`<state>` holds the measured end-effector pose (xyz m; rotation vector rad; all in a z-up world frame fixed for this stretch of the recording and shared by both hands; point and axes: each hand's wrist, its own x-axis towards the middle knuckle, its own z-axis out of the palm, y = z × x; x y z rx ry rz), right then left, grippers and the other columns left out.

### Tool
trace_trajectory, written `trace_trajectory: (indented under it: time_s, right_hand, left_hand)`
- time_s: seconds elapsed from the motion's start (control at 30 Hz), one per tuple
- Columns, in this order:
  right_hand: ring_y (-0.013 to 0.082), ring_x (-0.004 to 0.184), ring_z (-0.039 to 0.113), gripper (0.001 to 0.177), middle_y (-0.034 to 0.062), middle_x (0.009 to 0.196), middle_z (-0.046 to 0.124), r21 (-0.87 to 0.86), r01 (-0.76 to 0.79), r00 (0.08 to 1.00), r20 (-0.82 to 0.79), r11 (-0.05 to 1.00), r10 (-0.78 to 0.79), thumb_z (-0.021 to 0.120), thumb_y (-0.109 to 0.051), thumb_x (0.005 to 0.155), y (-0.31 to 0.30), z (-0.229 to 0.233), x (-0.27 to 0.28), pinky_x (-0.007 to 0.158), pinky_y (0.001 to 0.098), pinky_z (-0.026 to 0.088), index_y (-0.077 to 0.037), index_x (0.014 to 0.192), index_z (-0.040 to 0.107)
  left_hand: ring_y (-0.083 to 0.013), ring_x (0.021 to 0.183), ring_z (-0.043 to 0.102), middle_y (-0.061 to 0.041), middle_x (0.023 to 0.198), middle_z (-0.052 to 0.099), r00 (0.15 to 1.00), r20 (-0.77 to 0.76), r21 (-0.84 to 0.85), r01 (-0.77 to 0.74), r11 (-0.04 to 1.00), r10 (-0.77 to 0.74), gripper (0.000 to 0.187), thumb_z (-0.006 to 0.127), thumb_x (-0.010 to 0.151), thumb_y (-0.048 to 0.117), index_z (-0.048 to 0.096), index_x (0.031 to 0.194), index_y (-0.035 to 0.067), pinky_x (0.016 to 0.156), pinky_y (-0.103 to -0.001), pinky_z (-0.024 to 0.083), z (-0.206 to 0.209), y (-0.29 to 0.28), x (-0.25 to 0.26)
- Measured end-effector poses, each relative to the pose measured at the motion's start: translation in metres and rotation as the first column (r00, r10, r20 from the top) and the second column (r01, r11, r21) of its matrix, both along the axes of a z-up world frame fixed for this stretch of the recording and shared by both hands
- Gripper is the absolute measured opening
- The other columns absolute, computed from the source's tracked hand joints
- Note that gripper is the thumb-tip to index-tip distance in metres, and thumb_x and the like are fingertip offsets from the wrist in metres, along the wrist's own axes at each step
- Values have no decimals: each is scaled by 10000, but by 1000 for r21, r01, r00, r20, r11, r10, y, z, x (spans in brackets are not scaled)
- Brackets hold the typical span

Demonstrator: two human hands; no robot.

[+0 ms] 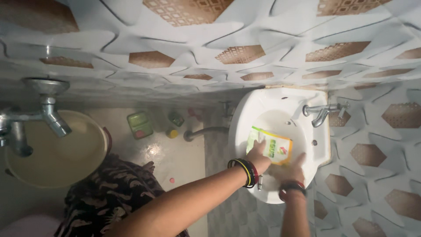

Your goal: The person cleans a small corner-mounted sink by scrubbing the ceramic surface with a green-bristled brush and detergent.

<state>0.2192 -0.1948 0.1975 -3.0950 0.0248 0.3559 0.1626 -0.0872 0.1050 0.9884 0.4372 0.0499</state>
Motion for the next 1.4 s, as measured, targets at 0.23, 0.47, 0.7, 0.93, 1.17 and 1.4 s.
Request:
trace_trajectory:
  time_s: [0.23,0.47,0.7,0.93,1.17,1.4]
  right_hand:
    - [487,1107,641,1004,329,1192,672,-277,22,932,353,961,80,967,-389,674,-34,88,-66,925,533,538,49,1426,466]
    - [170,988,639,677,92,1198,685,769,51,998,-15,638,-62,715,-132,871,-3,37,-114,777,297,510,-9,1501,498]
    - [278,1146,726,510,192,1299,721,589,161,973,39,792,-227,680,-137,921,-51,-28,-22,971,350,562,39,1397,630]
    - [405,1111,667,535,283,1228,699,-113,31,999,-14,993,-32,783,-337,926,-36,-92,53,926,452,511,19,1306,660]
    - [385,995,692,561,304,1119,746,-68,131,991,46,989,-128,822,-388,854,-42,-53,54,851,484,525,69,1169,737]
    - [191,859,693,391,116,1086,698,729,-15,917,282,684,-281,743,-35,857,4,90,-42,678,297,548,15,1228,628]
  left_hand:
    - [-441,1546,91,-320,1675,26,965,70,257,228,939,-254,860,741,796,316,408,1546,61,1223,-400,192,47,14,-36]
    - [-245,1235,598,-160,1330,625,954,273,-342,216,915,-123,752,423,1012,592,438,1530,48,1040,-346,458,78,32,-74]
    - [-210,1184,626,-131,1313,643,968,214,-748,74,659,135,635,552,1028,494,526,1459,28,1004,-369,513,35,89,-99]
    - [-186,1215,628,-85,1367,638,983,167,-853,107,511,73,659,495,1014,568,529,1466,89,1042,-369,506,30,127,-122]
    - [-191,1229,625,-83,1387,635,975,201,-872,133,471,97,665,500,1029,574,534,1474,81,1064,-377,500,20,132,-127]
    - [-194,1201,630,-77,1356,646,970,229,-871,169,462,78,621,551,1022,519,534,1474,94,1029,-373,511,39,132,-125]
